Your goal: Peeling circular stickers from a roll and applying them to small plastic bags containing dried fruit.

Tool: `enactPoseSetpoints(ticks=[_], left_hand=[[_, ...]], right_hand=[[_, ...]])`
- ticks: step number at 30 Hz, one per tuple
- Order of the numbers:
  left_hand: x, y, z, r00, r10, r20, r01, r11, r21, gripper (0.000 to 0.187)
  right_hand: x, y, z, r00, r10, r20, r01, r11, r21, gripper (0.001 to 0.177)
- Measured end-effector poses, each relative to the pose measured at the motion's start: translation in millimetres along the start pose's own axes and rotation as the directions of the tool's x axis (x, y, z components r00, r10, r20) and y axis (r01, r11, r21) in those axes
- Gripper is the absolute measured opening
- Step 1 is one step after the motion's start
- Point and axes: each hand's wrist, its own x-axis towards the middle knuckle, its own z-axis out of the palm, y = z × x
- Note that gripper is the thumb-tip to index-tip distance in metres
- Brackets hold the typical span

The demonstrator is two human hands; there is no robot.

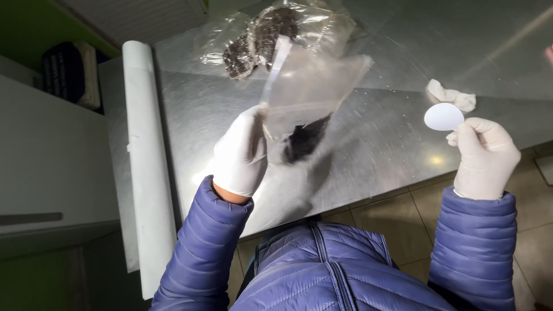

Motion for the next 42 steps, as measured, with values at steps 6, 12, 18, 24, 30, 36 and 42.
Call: enactPoseSetpoints(ticks=[6,12,18,24,30,36,42], left_hand=[[33.6,21.8,-34.7,0.932,0.351,0.090,-0.358,0.853,0.380,0.024],[35.7,26.1,-46.0,0.969,0.222,0.111,-0.249,0.876,0.414,0.021],[30.3,20.5,-42.1,1.000,0.021,-0.016,-0.021,1.000,-0.016,0.011],[27.4,25.1,-45.6,0.940,0.221,0.259,-0.287,0.922,0.258,0.018],[32.6,8.8,-47.6,0.990,0.110,0.088,-0.102,0.991,-0.092,0.008],[23.8,6.7,-2.3,0.916,-0.293,0.274,0.364,0.894,-0.260,0.010],[-19.5,-37.3,66.0,0.736,-0.435,0.519,0.643,0.207,-0.737,0.017]], right_hand=[[0.6,-1.5,16.6,0.999,-0.030,0.042,0.028,0.999,0.044,0.011],[6.8,-35.1,58.7,0.994,-0.096,-0.053,0.106,0.967,0.231,0.011],[-1.3,-61.1,84.8,0.986,-0.168,0.005,0.158,0.937,0.313,0.010],[-1.9,-63.6,101.6,0.992,-0.127,0.019,0.114,0.940,0.323,0.008],[-0.4,-48.5,94.4,0.976,-0.208,0.067,0.178,0.934,0.308,0.011],[-3.5,-47.3,97.7,0.974,-0.219,0.057,0.193,0.936,0.294,0.013],[-6.1,-39.9,103.0,0.980,-0.192,0.059,0.168,0.943,0.287,0.011]])
